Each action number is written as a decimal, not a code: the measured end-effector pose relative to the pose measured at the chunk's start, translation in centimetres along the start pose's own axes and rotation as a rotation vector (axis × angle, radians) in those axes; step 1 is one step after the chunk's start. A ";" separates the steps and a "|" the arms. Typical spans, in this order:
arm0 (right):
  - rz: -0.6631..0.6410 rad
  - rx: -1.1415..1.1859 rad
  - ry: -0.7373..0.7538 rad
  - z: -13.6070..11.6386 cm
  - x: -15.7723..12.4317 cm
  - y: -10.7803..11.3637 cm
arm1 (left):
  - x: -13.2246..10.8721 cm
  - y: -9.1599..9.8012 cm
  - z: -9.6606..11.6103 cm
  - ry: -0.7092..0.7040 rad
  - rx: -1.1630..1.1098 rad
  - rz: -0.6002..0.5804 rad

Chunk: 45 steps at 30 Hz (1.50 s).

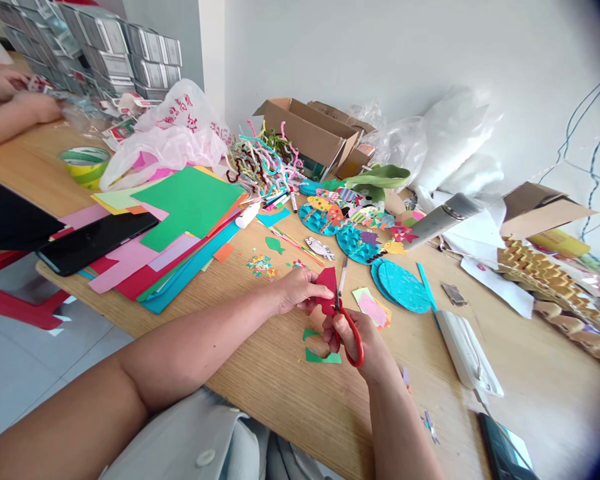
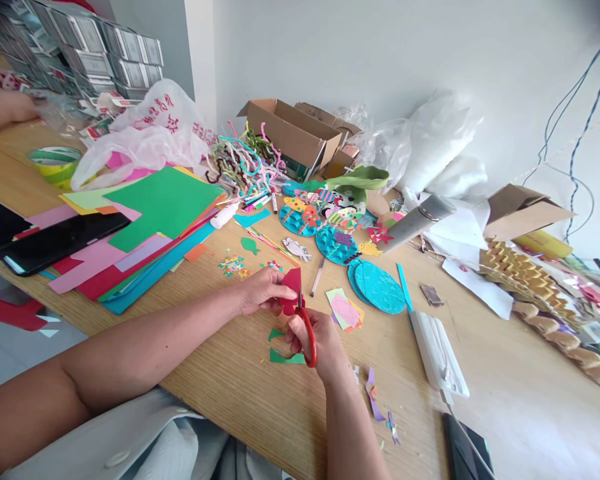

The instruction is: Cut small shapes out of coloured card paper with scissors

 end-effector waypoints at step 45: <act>0.045 -0.022 -0.029 0.0 0.0 0.0 | 0.0 -0.1 0.1 -0.062 -0.010 -0.049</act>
Point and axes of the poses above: each hand's wrist, its own x-axis towards the middle knuckle, its own y-axis out of the back of the hand, z = x × y, the point moved 3 cm from there along x, towards the middle knuckle, and after that the axes turned 1 degree about x, right-handed, at the moved point
